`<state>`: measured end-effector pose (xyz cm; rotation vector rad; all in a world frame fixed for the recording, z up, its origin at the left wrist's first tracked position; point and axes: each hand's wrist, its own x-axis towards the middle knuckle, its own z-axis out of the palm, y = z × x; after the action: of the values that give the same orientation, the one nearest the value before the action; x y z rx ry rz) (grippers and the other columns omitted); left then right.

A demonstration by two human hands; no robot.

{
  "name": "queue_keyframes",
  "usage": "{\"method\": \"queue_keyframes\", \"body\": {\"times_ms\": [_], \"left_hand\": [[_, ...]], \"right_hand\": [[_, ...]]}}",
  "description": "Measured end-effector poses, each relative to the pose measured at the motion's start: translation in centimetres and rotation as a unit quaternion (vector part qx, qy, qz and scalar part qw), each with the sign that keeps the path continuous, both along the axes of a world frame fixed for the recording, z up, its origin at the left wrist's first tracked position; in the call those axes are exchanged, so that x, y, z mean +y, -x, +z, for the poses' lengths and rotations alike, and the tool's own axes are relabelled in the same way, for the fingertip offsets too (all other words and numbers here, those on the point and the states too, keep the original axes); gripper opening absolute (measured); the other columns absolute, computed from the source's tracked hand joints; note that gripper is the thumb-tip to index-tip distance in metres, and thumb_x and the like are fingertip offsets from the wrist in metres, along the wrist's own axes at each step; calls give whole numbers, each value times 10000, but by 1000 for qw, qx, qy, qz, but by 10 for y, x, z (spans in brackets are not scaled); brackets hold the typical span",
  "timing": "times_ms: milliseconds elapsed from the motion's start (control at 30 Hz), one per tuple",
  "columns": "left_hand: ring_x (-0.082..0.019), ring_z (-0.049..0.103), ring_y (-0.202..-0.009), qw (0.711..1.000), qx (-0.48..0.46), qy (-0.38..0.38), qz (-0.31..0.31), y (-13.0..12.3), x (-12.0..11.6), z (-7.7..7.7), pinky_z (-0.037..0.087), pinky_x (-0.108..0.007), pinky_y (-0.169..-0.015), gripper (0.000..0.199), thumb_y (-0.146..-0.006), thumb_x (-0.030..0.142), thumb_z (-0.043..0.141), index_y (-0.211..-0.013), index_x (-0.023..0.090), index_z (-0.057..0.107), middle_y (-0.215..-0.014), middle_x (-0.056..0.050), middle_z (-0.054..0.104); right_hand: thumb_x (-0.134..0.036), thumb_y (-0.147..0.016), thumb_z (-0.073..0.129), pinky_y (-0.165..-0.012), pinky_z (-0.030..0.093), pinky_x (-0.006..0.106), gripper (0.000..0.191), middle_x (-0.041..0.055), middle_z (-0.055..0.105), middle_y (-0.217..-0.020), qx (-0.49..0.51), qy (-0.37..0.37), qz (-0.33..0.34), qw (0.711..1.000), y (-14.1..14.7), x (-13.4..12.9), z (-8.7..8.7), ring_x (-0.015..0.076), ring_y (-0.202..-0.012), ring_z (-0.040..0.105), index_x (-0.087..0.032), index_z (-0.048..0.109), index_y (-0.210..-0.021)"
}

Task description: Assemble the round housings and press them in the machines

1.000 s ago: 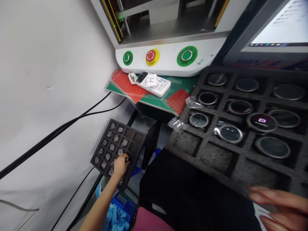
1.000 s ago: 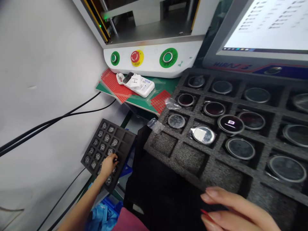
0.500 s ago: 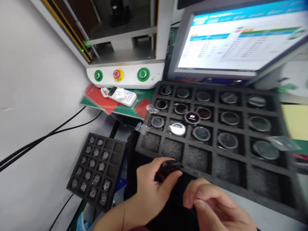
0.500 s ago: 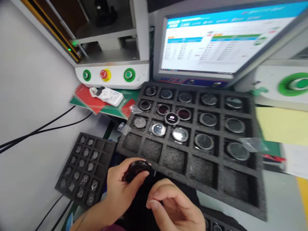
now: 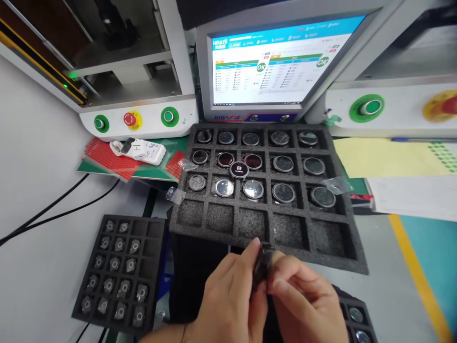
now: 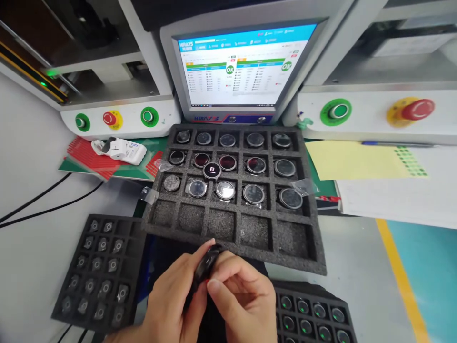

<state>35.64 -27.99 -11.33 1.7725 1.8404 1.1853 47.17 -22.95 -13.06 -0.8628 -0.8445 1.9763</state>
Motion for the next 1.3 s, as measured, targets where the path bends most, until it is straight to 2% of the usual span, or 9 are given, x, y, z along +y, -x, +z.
{"method": "queue_keyframes", "body": {"times_ms": [233, 400, 600, 700, 867, 1000, 1133, 1300], "left_hand": [[-197, 691, -809, 999, 42, -12, 24, -7, -1, -5, 610, -298, -746, 488, -1030, 202, 352, -1508, 103, 353, -1086, -148, 740], [-196, 693, -863, 997, 51, -12, 55, -8, -3, -6, 607, -297, -785, 517, -1028, 209, 390, -1535, 130, 326, -1218, -144, 713], [-200, 688, -988, 996, 82, -1, 36, -5, -8, -9, 596, -274, -857, 579, -1020, 212, 428, -1563, 112, 253, -1326, -167, 651], [-208, 693, -1008, 995, 90, -4, 39, -5, -10, -10, 601, -281, -866, 585, -1025, 225, 418, -1570, 115, 234, -1349, -168, 637], [-217, 711, -1002, 994, 105, 5, 27, -3, -8, -8, 619, -289, -847, 610, -1026, 243, 429, -1578, 121, 200, -1349, -173, 637], [-228, 727, -965, 992, 123, -9, 42, -2, -6, -6, 635, -299, -801, 626, -1029, 247, 413, -1582, 105, 157, -1314, -187, 658], [-219, 719, -970, 990, 128, -23, 59, -8, -6, -8, 625, -291, -807, 548, -1031, 232, 415, -1541, 69, 295, -1297, -199, 667], [-189, 685, -967, 986, 70, -48, 146, -23, -2, -12, 593, -266, -829, 459, -1037, 257, 430, -1469, 102, 444, -1285, -160, 679]], "right_hand": [[-341, -785, 810, -557, 502, 241, 205, 7, 560, -617, -9, 32, -8, 999, 3, 1, 4, 143, -560, 522, -222, 695, -663], [-427, -683, 858, -593, 523, 311, 326, 14, 538, -611, -65, 10, -70, 995, 10, 1, 7, 191, -596, 547, -205, 624, -636], [-450, -665, 867, -632, 532, 328, 356, 16, 542, -633, -62, 5, -75, 995, 15, 0, 9, 209, -649, 574, -212, 602, -641], [-442, -700, 856, -637, 535, 323, 332, 18, 550, -654, -41, 20, -60, 997, 16, -1, 9, 201, -647, 572, -212, 624, -647], [-357, -811, 799, -687, 531, 284, 169, 3, 570, -748, 57, 69, 2, 996, 13, -4, 5, 161, -688, 571, -261, 712, -703], [-315, -817, 799, -719, 521, 270, 110, 4, 559, -775, 86, 85, 3, 993, 12, -5, 5, 158, -735, 570, -270, 740, -736], [-314, -795, 822, -750, 516, 267, 131, 1, 553, -779, 94, 112, -1, 989, 14, -5, 8, 152, -756, 562, -255, 740, -712], [-315, -813, 806, -740, 504, 245, 101, -4, 545, -780, 103, 113, 0, 988, 16, -7, 7, 140, -756, 551, -261, 747, -751]]}}
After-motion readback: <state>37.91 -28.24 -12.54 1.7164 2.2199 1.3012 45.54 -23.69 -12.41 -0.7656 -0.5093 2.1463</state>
